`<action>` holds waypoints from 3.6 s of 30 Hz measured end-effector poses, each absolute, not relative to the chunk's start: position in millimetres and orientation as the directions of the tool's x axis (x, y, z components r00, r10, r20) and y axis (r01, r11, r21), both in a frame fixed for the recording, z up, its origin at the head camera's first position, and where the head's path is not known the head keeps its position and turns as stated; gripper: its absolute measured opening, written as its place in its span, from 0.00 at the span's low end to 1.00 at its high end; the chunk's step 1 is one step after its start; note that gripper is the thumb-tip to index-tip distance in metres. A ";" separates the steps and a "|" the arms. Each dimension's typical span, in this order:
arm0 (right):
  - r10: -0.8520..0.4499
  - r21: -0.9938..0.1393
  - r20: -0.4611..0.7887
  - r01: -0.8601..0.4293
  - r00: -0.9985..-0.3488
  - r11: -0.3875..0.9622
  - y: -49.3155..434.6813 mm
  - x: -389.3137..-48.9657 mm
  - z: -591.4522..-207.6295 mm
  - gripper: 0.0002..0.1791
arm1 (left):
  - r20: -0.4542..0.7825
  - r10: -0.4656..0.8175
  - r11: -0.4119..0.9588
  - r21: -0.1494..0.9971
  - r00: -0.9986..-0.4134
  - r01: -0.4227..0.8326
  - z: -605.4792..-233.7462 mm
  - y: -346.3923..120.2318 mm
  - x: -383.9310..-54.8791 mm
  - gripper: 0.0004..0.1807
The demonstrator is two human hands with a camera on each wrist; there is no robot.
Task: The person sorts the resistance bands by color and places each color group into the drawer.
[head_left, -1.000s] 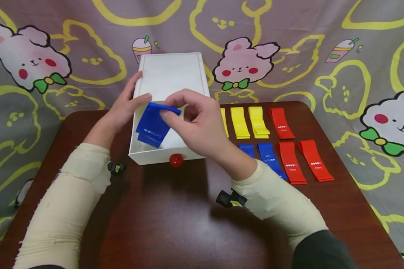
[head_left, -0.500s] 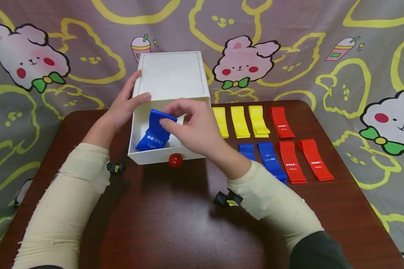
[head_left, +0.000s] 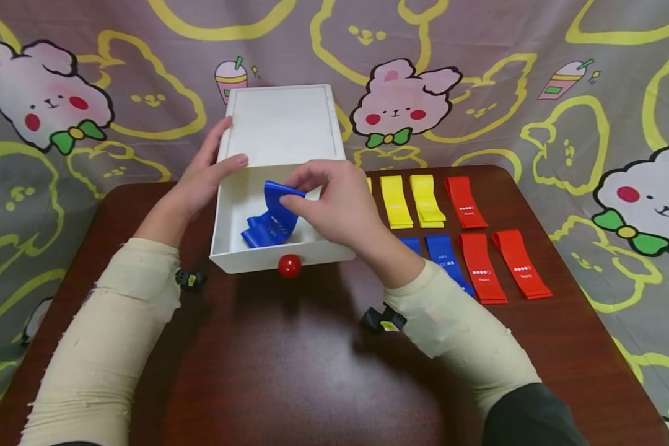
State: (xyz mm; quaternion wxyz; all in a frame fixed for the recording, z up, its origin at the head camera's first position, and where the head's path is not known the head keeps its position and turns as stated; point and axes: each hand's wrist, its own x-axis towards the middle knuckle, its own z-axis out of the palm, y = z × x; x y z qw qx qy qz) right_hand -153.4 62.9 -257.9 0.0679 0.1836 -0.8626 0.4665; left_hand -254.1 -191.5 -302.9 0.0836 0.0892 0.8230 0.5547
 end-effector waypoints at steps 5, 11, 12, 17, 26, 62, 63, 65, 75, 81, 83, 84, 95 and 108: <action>-0.245 -0.748 0.278 -0.369 -0.929 0.551 72.1 -157.9 -256.0 0.11 | -0.032 0.245 0.368 0.928 -0.969 0.062 -302.6 -191.6 -253.9 0.45; -0.257 -0.752 0.223 -0.333 -0.940 0.569 83.4 -164.4 -255.3 0.11 | -0.024 0.253 0.364 0.929 -0.967 0.072 -303.0 -191.9 -254.0 0.45; -0.256 -0.751 0.218 -0.329 -0.942 0.572 85.1 -165.5 -255.6 0.11 | -0.023 0.255 0.362 0.929 -0.967 0.073 -303.3 -191.9 -254.1 0.45; -0.245 -0.734 0.219 -0.325 -0.945 0.597 92.5 -171.0 -258.7 0.12 | -0.023 0.253 0.357 0.932 -0.967 0.071 -304.1 -192.1 -254.3 0.45; -0.204 -0.737 0.241 -0.316 -0.949 0.598 107.6 -177.0 -270.3 0.15 | -0.019 0.248 0.353 0.933 -0.969 0.072 -302.7 -191.3 -254.5 0.45; -0.122 -0.820 0.262 -0.287 -0.957 0.496 198.7 -181.7 -335.5 0.18 | -0.011 0.252 0.344 0.936 -0.968 0.078 -304.1 -191.9 -254.3 0.44; -0.119 -0.823 0.242 -0.268 -0.963 0.501 202.1 -182.4 -339.7 0.18 | -0.010 0.252 0.344 0.935 -0.968 0.080 -304.3 -192.2 -254.4 0.44; -0.117 -0.821 0.209 -0.239 -0.971 0.518 208.8 -183.7 -348.2 0.19 | -0.008 0.253 0.347 0.934 -0.968 0.083 -304.5 -192.4 -254.3 0.44; -0.118 -0.792 0.044 -0.107 -0.992 0.601 237.9 -188.5 -386.0 0.20 | -0.007 0.252 0.354 0.931 -0.968 0.086 -303.7 -191.1 -253.0 0.44; -0.120 -0.771 -0.065 -0.026 -0.991 0.636 251.1 -190.9 -404.5 0.22 | -0.011 0.252 0.360 0.929 -0.968 0.083 -303.5 -191.0 -252.9 0.44; -0.117 -0.757 -0.090 -0.008 -0.989 0.653 254.4 -190.9 -409.2 0.23 | -0.010 0.252 0.363 0.928 -0.968 0.085 -303.8 -191.1 -253.0 0.45; -0.116 -0.749 -0.097 -0.004 -0.988 0.662 255.8 -190.9 -411.2 0.23 | -0.008 0.254 0.362 0.928 -0.967 0.087 -303.9 -191.2 -253.0 0.45; -0.119 -0.696 -0.141 0.013 -0.983 0.718 262.5 -190.5 -419.8 0.23 | -0.004 0.252 0.361 0.928 -0.968 0.091 -304.0 -191.2 -252.8 0.45; -0.105 -0.646 -0.141 0.011 -0.984 0.763 263.2 -188.4 -429.0 0.20 | -0.003 0.253 0.357 0.930 -0.967 0.090 -304.4 -191.0 -252.5 0.45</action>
